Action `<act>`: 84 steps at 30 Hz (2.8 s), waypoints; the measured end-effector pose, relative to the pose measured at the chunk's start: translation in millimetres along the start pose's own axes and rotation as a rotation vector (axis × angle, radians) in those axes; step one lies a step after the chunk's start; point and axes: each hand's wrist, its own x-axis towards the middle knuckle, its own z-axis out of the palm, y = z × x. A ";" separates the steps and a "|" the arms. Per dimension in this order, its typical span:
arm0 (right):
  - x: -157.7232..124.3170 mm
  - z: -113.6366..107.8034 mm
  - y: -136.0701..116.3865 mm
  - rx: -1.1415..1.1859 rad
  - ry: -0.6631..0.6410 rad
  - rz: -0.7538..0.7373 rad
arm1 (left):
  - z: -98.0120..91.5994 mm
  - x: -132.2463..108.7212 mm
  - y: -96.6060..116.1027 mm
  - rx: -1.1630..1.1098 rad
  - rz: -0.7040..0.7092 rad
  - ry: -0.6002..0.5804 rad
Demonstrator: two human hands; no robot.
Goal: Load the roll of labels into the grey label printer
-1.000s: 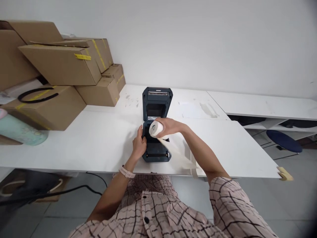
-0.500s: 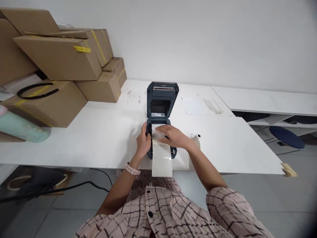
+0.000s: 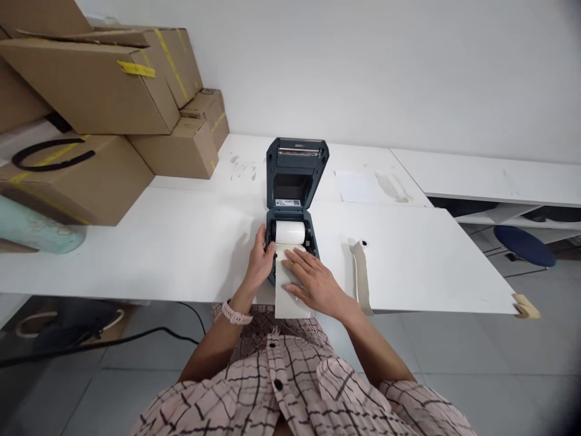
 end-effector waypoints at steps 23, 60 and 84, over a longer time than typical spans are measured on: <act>72.8 -86.1 34.2 0.702 0.747 0.166 | -9.7 -86.6 -4.7 -0.177 -0.215 -0.056; 0.1 29.1 28.6 1.218 0.455 0.641 | -15.6 -103.9 10.5 -0.111 -0.506 -0.398; 13.0 -7.3 -19.9 0.179 0.425 0.224 | -20.7 -75.8 1.5 0.079 -0.045 -0.068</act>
